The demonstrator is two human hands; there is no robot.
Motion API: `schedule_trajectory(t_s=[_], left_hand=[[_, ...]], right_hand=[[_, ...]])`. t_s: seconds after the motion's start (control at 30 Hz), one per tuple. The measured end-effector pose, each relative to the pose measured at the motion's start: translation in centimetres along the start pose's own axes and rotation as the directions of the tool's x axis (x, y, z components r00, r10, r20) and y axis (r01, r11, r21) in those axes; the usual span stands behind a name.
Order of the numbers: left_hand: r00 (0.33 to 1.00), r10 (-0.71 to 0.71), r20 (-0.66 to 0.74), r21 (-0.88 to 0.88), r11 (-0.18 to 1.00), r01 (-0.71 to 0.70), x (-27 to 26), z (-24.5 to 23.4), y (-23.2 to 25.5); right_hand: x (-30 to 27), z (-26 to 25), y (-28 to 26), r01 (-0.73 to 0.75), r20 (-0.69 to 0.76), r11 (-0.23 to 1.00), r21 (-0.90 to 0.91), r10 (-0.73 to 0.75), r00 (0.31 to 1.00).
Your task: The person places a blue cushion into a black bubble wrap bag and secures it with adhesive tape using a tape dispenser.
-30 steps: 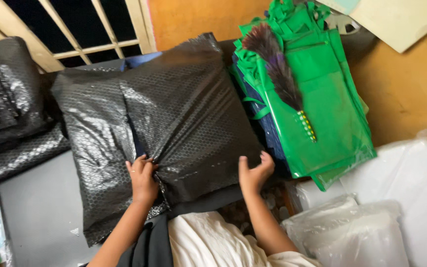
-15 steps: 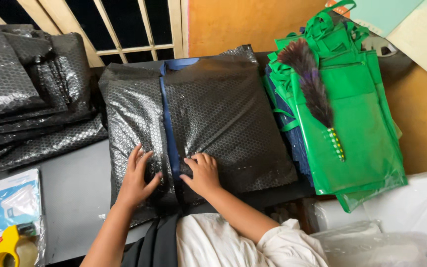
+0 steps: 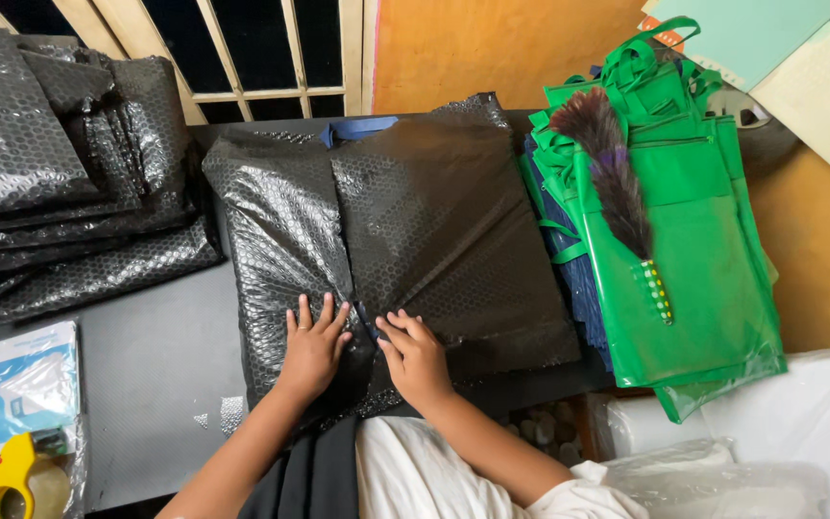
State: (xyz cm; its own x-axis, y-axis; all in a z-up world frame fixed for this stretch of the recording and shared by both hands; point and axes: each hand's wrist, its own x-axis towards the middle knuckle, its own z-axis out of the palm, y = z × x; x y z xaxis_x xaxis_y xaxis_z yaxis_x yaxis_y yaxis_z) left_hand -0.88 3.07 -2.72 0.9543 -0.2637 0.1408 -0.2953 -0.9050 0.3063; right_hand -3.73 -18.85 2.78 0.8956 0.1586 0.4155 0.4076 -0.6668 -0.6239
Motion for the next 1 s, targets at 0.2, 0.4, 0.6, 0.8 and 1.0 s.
schedule_trajectory(t_s=[0.2, 0.4, 0.6, 0.8, 1.0], left_hand=[[0.998, -0.013, 0.058, 0.107, 0.994, 0.007, -0.5, -1.0, 1.5], [0.996, -0.001, 0.088, 0.135, 0.991, -0.011, 0.1, -2.1, 1.2], [0.979, 0.130, -0.158, 0.019, 0.991, -0.129, 2.8, 1.1, -2.3], [0.993, 0.069, -0.098, -0.132, 0.988, -0.082, 3.1, -2.3, 0.0], [0.998, 0.036, 0.045, 0.110, 0.993, -0.041, 3.5, -1.1, 0.2]], right_hand=[[-3.4, 3.2, 3.1, 0.102, 0.173, 0.977, -0.188, -0.069, 0.982], [-2.1, 2.3, 2.2, 0.218, 0.186, 0.925, -0.312, -0.166, 0.968], [0.6, 1.3, 3.6, 0.142, 0.219, 0.969, -0.203, -0.097, 0.971], [2.0, 2.7, 2.8, 0.005, 0.174, 0.949, -0.314, 0.052, 0.983], [2.1, 3.0, 3.3, 0.013, 0.211, 0.987, -0.158, 0.021, 0.977]])
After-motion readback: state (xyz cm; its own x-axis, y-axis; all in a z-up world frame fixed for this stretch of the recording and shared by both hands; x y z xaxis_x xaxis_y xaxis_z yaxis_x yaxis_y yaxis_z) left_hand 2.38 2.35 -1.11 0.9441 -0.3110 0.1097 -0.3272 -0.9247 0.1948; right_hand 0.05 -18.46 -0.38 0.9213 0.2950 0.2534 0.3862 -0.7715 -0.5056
